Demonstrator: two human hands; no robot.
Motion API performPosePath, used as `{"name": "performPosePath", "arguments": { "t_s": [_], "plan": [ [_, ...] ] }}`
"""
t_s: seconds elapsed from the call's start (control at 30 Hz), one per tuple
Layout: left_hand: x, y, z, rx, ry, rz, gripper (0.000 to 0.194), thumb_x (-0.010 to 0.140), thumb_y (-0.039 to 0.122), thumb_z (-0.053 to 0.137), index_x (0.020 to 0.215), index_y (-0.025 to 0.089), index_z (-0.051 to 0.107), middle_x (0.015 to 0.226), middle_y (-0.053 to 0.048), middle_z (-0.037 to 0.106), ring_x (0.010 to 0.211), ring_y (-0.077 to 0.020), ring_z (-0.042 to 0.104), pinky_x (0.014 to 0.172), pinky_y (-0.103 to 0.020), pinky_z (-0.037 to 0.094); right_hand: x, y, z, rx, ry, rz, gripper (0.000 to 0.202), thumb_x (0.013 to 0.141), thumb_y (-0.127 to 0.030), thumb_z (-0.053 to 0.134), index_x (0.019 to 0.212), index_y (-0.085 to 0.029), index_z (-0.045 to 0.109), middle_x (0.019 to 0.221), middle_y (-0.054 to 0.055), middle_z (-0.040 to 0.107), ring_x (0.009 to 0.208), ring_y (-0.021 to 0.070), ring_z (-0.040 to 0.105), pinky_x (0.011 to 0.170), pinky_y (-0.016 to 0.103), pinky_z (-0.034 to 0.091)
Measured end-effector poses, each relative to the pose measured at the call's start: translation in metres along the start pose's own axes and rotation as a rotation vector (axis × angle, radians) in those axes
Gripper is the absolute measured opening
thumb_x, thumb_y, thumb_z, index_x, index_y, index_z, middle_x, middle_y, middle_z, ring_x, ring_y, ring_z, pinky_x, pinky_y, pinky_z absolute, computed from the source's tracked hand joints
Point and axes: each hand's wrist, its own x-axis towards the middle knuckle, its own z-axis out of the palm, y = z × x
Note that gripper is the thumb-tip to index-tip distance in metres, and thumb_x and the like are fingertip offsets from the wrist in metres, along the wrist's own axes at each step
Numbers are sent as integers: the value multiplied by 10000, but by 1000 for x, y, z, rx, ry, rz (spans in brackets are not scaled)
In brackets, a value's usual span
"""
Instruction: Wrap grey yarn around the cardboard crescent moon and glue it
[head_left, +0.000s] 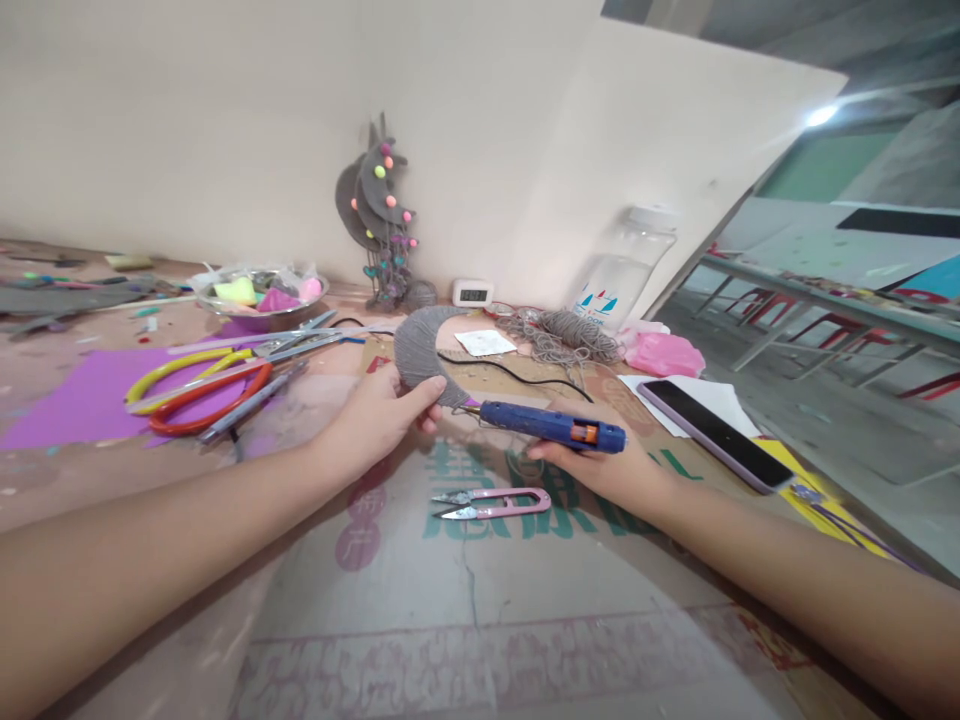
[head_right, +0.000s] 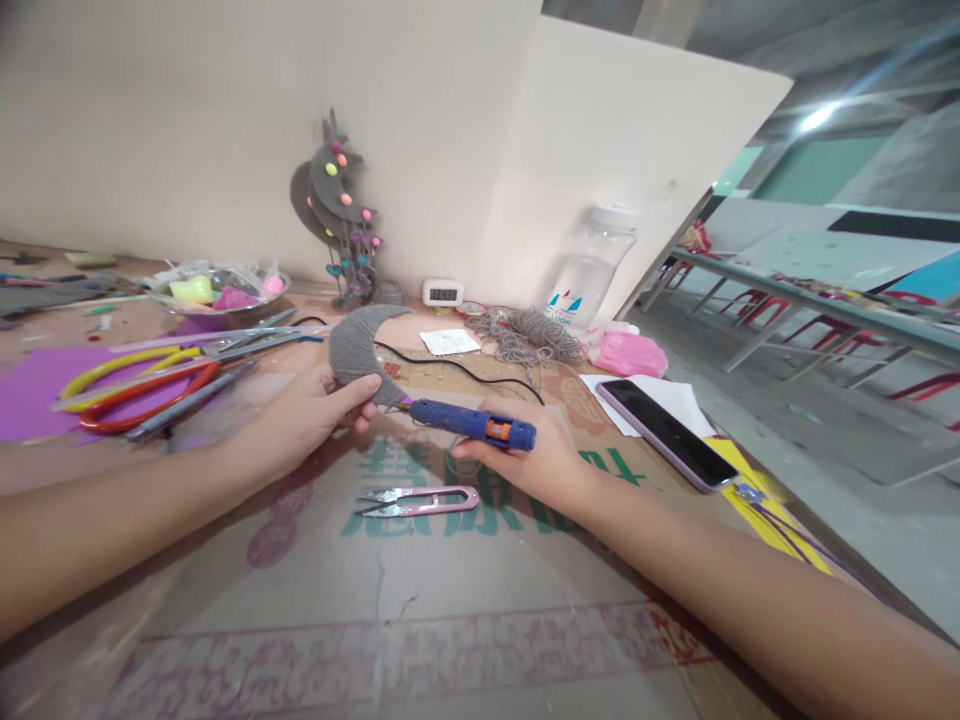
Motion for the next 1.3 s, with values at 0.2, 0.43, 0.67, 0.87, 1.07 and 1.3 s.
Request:
{"name": "performPosePath", "arguments": {
  "t_s": [0.2, 0.43, 0.67, 0.87, 1.07, 1.3],
  "plan": [
    [-5, 8, 2, 36, 16, -41, 239, 785, 325, 601, 634, 162, 514, 502, 28, 557, 411, -72, 484, 396, -167, 373, 0, 1, -1, -10, 13, -2, 230, 740, -438, 658, 732, -212, 620, 668, -4, 624, 627, 146, 582, 555, 255, 434],
    [-4, 7, 3, 32, 2, -60, 261, 799, 348, 589, 633, 158, 519, 521, 22, 554, 431, -71, 480, 386, -160, 349, -2, 3, 1, -7, 61, 6, 218, 741, -427, 662, 719, -218, 603, 664, -7, 616, 618, 144, 574, 558, 249, 440],
    [-4, 9, 2, 87, 21, -53, 272, 797, 349, 584, 615, 157, 522, 515, 13, 557, 447, -87, 495, 401, -174, 359, -2, 8, -1, -92, 67, 32, 286, 740, -476, 642, 703, -202, 568, 629, -5, 573, 591, 143, 554, 540, 253, 443],
    [-6, 7, 3, 60, 30, -50, 264, 793, 361, 589, 637, 158, 525, 521, 19, 566, 407, -74, 469, 402, -182, 370, -3, 9, 0, -104, 97, 57, 274, 746, -481, 631, 757, -210, 595, 673, 8, 627, 656, 178, 608, 588, 288, 492],
    [-5, 6, 3, 50, 23, -52, 268, 793, 372, 590, 649, 154, 529, 504, 27, 555, 393, -67, 456, 392, -175, 347, 5, 8, 2, 45, 213, 142, 264, 727, -467, 645, 810, -218, 615, 736, 39, 661, 698, 214, 625, 616, 330, 505],
    [-3, -1, 1, -10, -5, -4, 247, 766, 387, 616, 704, 156, 556, 580, 25, 567, 480, -79, 510, 451, -175, 393, 19, 4, -25, 105, 280, 105, 410, 874, -493, 425, 636, -186, 556, 667, 36, 603, 620, 142, 552, 616, 280, 465]
  ]
}}
